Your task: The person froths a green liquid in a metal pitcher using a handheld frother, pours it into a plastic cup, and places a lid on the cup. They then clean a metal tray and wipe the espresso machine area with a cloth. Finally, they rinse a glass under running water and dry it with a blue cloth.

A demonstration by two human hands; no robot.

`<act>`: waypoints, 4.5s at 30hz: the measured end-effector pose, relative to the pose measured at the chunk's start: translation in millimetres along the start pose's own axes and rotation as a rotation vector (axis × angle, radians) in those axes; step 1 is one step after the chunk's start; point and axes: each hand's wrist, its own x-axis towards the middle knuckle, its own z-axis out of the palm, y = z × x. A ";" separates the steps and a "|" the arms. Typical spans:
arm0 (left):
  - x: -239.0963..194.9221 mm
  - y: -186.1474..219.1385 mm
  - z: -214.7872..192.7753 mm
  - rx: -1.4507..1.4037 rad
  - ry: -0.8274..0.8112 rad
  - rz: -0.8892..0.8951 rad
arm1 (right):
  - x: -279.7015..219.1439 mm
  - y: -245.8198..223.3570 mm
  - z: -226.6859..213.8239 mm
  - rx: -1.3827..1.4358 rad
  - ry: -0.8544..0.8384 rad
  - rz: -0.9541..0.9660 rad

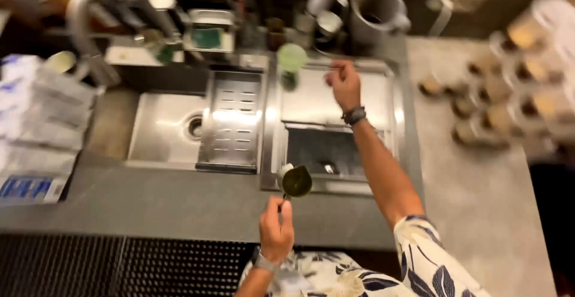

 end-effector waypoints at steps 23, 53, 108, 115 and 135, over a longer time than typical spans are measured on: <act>-16.4 12.9 160.0 0.174 0.632 -0.555 | 253.9 3.9 68.6 0.496 0.026 -0.278; -127.8 -27.6 163.6 0.280 0.651 -0.218 | -213.4 -155.2 -120.0 0.739 -0.729 -0.188; -166.7 11.3 176.2 0.391 1.024 -0.027 | -247.1 -144.0 -115.6 0.833 -1.068 -0.396; -175.1 7.5 181.2 0.437 1.049 -0.001 | -259.1 -134.9 -119.1 0.922 -1.050 -0.374; -182.5 16.9 179.8 0.359 1.076 0.019 | -263.8 -143.9 -131.7 0.896 -1.022 -0.400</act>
